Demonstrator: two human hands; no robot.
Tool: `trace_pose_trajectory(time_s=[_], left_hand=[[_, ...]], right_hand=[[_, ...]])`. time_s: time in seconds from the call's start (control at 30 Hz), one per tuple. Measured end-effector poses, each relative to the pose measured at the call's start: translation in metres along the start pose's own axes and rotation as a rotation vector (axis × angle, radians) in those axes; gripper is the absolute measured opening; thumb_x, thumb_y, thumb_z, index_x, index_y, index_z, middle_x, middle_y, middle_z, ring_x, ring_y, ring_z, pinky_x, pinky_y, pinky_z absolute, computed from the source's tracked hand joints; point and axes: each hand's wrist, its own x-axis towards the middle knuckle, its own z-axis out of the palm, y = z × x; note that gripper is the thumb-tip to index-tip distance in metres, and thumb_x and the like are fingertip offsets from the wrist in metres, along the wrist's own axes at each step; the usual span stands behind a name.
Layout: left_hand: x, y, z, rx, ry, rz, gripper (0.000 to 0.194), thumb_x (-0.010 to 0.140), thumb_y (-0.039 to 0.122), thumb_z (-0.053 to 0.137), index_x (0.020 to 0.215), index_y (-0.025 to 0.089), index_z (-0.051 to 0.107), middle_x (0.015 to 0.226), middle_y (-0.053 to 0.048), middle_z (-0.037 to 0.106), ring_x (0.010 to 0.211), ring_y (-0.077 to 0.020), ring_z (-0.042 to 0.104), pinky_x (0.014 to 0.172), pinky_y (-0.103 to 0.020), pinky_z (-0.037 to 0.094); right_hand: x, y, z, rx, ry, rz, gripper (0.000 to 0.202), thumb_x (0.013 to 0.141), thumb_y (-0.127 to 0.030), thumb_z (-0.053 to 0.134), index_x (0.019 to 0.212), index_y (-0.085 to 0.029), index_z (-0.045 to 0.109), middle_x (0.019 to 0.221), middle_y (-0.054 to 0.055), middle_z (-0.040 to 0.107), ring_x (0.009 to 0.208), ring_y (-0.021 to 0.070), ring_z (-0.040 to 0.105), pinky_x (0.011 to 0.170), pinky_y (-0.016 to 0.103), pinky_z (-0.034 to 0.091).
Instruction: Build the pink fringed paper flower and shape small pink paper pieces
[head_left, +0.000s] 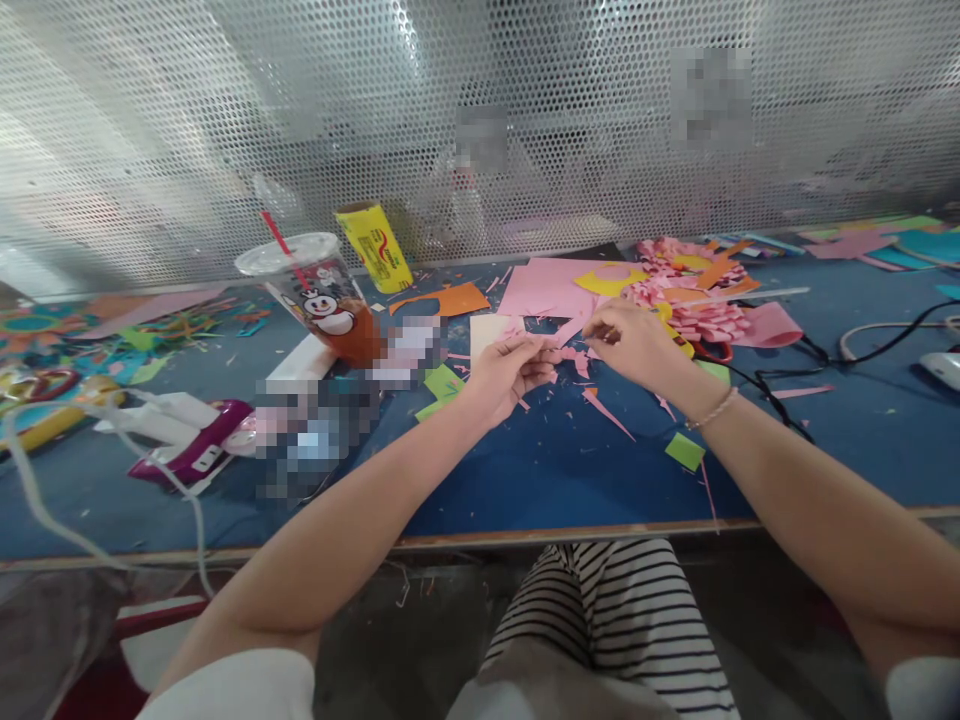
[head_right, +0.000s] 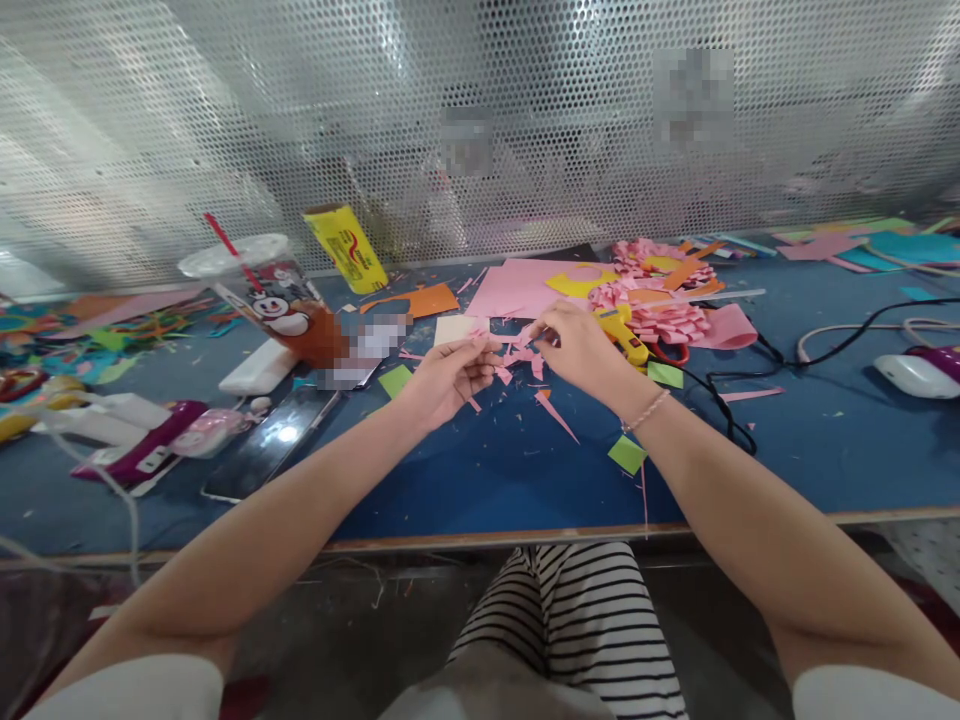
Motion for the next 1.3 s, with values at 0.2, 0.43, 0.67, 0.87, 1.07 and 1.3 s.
trace_pose_trajectory(time_s=[0.2, 0.43, 0.67, 0.87, 1.07, 1.3], left_hand=[[-0.001, 0.0, 0.004, -0.043, -0.038, -0.07, 0.016, 0.078, 0.024, 0.057, 0.078, 0.011, 0.066, 0.066, -0.005, 0.065, 0.057, -0.0071, 0.058, 0.058, -0.019, 0.048], [0.0, 0.016, -0.004, -0.093, -0.184, -0.204, 0.023, 0.079, 0.026, 0.055, 0.083, 0.007, 0.067, 0.069, -0.009, 0.067, 0.059, -0.0089, 0.059, 0.057, -0.02, 0.048], [-0.005, 0.038, -0.01, -0.086, -0.337, -0.359, 0.032, 0.085, 0.025, 0.042, 0.099, 0.003, 0.061, 0.071, -0.01, 0.067, 0.057, -0.0086, 0.058, 0.056, -0.02, 0.049], [-0.002, 0.041, -0.015, -0.054, -0.385, -0.426, 0.033, 0.087, 0.027, 0.041, 0.099, 0.002, 0.06, 0.072, -0.011, 0.067, 0.057, -0.0085, 0.058, 0.056, -0.019, 0.048], [-0.002, 0.041, -0.015, -0.189, -0.421, -0.451, 0.042, 0.088, 0.032, 0.036, 0.104, 0.0, 0.057, 0.066, -0.01, 0.065, 0.055, -0.0086, 0.056, 0.054, -0.019, 0.047], [-0.005, 0.046, -0.016, -0.074, -0.418, -0.31, 0.04, 0.085, 0.033, 0.039, 0.103, 0.003, 0.059, 0.065, -0.009, 0.062, 0.053, -0.0074, 0.052, 0.055, -0.019, 0.045]], right_hand=[[-0.003, -0.017, 0.008, 0.068, -0.039, -0.125, 0.008, 0.078, -0.017, 0.055, 0.082, -0.017, 0.062, 0.081, 0.004, 0.061, 0.075, 0.0137, 0.057, 0.068, 0.029, 0.047], [-0.006, -0.016, 0.005, -0.113, 0.032, -0.335, 0.013, 0.084, -0.017, 0.048, 0.082, -0.016, 0.061, 0.078, 0.005, 0.061, 0.075, 0.0153, 0.055, 0.069, 0.031, 0.047], [-0.005, -0.022, -0.01, -0.356, -0.067, -0.527, 0.023, 0.084, -0.007, 0.038, 0.082, -0.015, 0.059, 0.078, 0.007, 0.058, 0.077, 0.0169, 0.051, 0.074, 0.033, 0.045], [-0.005, -0.028, -0.012, -0.488, -0.182, -0.593, 0.023, 0.082, -0.005, 0.037, 0.077, -0.013, 0.058, 0.075, 0.007, 0.054, 0.073, 0.018, 0.046, 0.072, 0.033, 0.044], [-0.004, -0.025, -0.013, -0.449, -0.177, -0.518, 0.021, 0.083, -0.007, 0.037, 0.076, -0.014, 0.056, 0.076, 0.008, 0.053, 0.076, 0.0192, 0.045, 0.074, 0.034, 0.043], [-0.003, -0.026, -0.006, -0.206, -0.037, -0.392, 0.019, 0.087, -0.015, 0.035, 0.078, -0.018, 0.051, 0.083, 0.006, 0.055, 0.081, 0.0182, 0.049, 0.08, 0.036, 0.042]])
